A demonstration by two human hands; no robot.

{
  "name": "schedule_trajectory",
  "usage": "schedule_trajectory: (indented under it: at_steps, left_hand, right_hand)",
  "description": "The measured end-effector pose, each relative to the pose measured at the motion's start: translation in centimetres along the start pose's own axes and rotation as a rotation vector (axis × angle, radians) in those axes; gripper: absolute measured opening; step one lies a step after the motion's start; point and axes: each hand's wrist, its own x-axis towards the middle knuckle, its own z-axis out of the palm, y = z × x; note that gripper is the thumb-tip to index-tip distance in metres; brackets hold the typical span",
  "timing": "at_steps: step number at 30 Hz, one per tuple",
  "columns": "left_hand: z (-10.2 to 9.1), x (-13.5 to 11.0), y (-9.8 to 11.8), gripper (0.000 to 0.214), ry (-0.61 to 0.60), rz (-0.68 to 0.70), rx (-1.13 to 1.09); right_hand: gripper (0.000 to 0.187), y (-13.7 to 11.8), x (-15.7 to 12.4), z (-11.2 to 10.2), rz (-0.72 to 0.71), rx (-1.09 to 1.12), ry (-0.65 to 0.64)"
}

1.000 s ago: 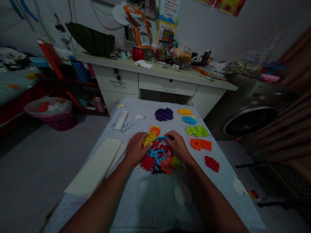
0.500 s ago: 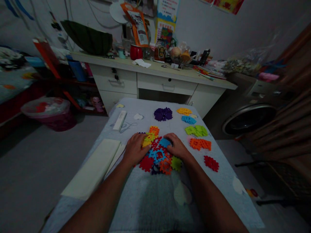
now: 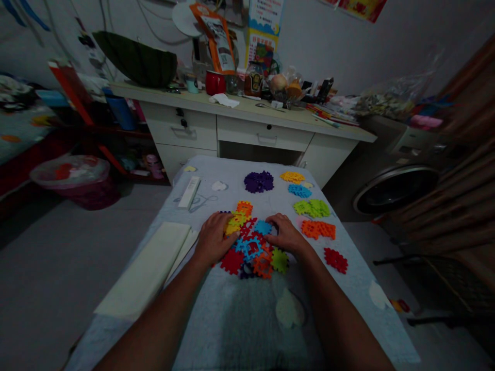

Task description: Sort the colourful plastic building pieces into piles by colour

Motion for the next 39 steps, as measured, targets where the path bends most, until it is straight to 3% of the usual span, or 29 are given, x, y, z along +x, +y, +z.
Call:
schedule_trajectory:
  at_steps: [9,14,17,22,26,35,39]
  left_hand:
    - [-0.1,0.1,0.0,0.051,-0.003,0.005,0.002]
    - [-0.2,0.1,0.0,0.05,0.01,0.031,-0.006]
    - [-0.1,0.0,-0.1,0.05,0.012,0.03,0.0]
    - [0.0,0.0,-0.2,0.051,0.001,0.023,0.009]
    - [-0.1,0.1,-0.1,0.05,-0.001,0.026,0.01]
    - [-0.1,-0.1,-0.3,0.049,-0.003,0.034,0.024]
    - [-0.1,0.0,-0.2,0.049,-0.002,0.029,0.023]
  right_hand:
    - [0.046,1.9,0.7,-0.8,-0.054,0.167,0.08]
    - [0.03,4.2,2.7,-3.2,-0.032,0.01,0.24]
    - [0.022,5.8,4.4,-5.0,0.036,-0.129,0.315]
    - [0.016,8.0,7.2,-7.9,0.326,-0.288,0.419]
    - [0.013,9.4,8.8,-9.2,0.482,-0.342,0.43]
    - [0.019,11.3,10.3,-9.0,0.6,-0.409,0.382]
    - [0.018,11.3,10.1,-8.9,0.587,-0.407,0.376]
